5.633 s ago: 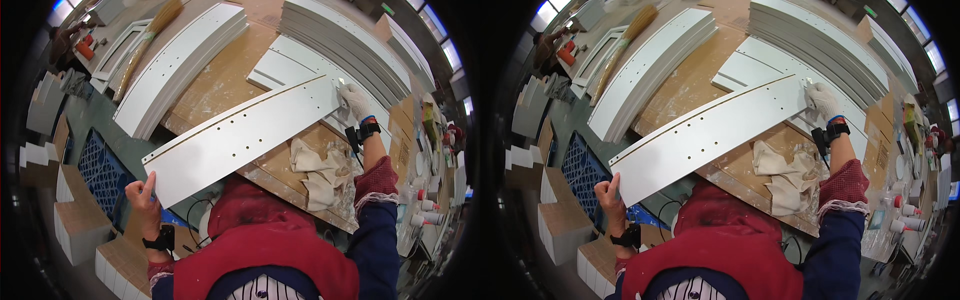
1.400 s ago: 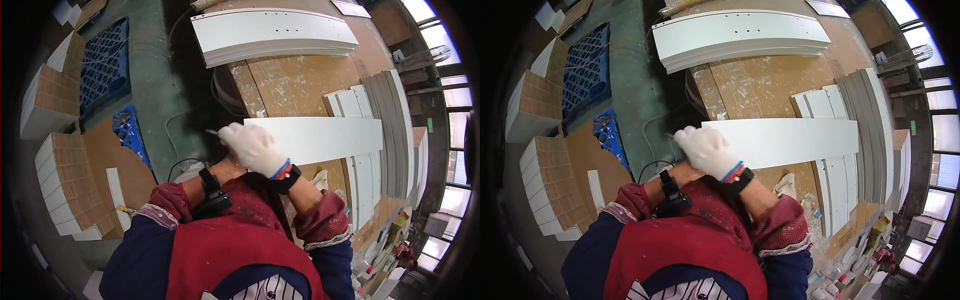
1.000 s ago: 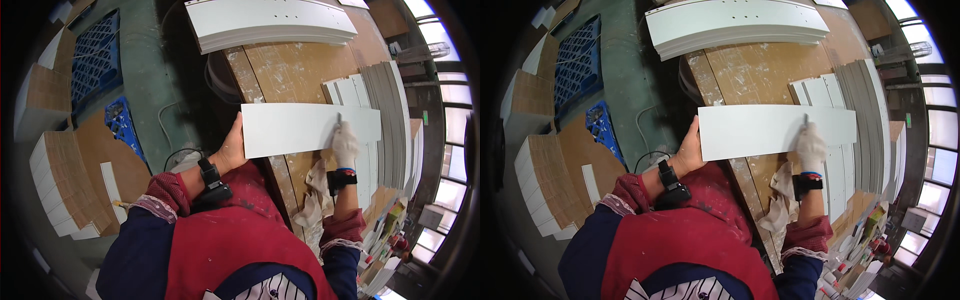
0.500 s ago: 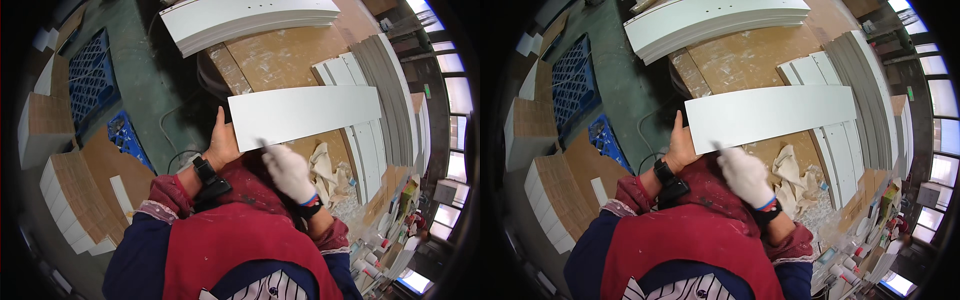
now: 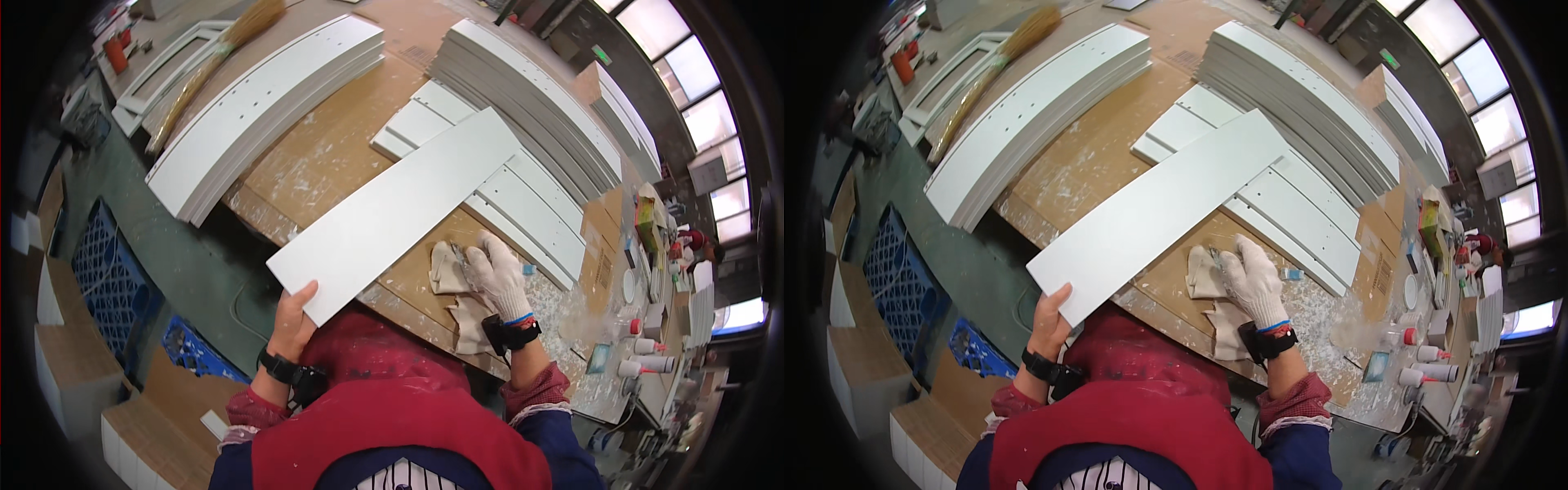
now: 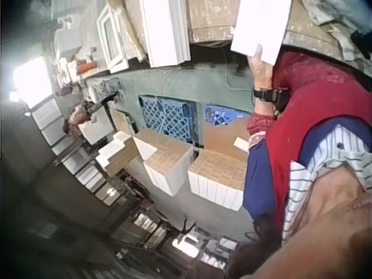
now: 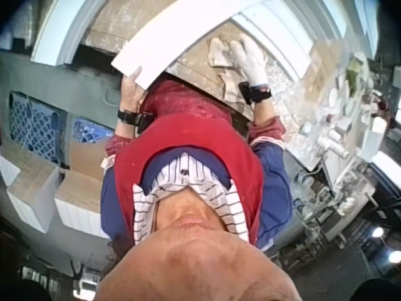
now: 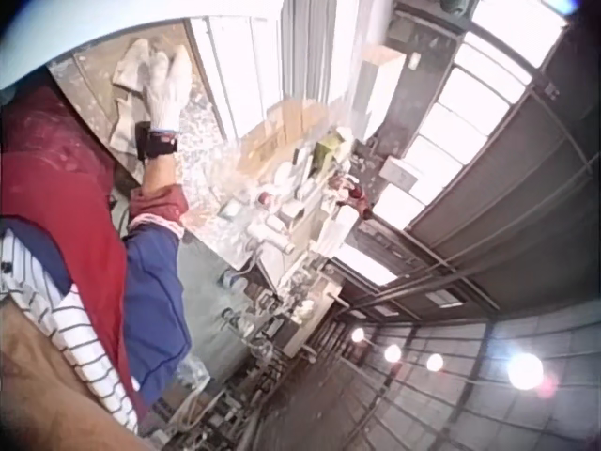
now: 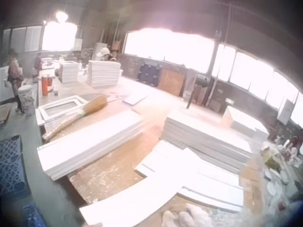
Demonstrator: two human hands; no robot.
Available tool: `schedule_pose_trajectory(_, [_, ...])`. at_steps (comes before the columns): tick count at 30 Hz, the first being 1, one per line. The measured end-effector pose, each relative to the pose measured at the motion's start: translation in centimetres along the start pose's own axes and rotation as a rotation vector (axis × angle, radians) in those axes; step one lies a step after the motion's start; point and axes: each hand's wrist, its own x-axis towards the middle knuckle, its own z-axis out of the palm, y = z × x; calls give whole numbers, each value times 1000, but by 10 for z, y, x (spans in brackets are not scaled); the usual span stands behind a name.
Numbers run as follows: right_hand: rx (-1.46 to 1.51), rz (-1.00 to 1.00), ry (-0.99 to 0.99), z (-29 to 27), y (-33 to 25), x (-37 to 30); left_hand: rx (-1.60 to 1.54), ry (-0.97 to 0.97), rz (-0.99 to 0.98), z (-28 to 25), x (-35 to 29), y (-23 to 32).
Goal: The person sands the edges and surfaces of white rectangular wooden panels using a sanding block. They repeatedly flip the panels and wipe them with a cloth while working at a table in a workshop.
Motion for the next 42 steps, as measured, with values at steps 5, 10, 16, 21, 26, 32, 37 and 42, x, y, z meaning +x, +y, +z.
schedule_pose_trajectory(5, [1088,294,-13,1,-51,7,654,-24,233,-9,-28,14])
schedule_pose_trajectory(10, [1542,230,106,8,-26,26,1741,-576,746,45,-34,56])
schedule_pose_trajectory(16, [1762,299,169,46,15,22,1043,123,766,23,-29,32])
schedule_pose_trajectory(21, [1881,202,19,57,-13,18,-201,-237,-22,-12,-50,32])
schedule_pose_trajectory(26, [1944,261,-135,52,-39,31,-122,-315,76,-15,-65,42])
schedule_pose_trajectory(32, [1668,18,-331,54,-105,76,95,-52,343,20,-68,82])
schedule_pose_trajectory(37, [1327,-9,-615,46,-154,72,118,-51,579,13,-39,144])
schedule_pose_trajectory(42, [1281,94,-764,57,-115,57,145,49,629,-28,27,209])
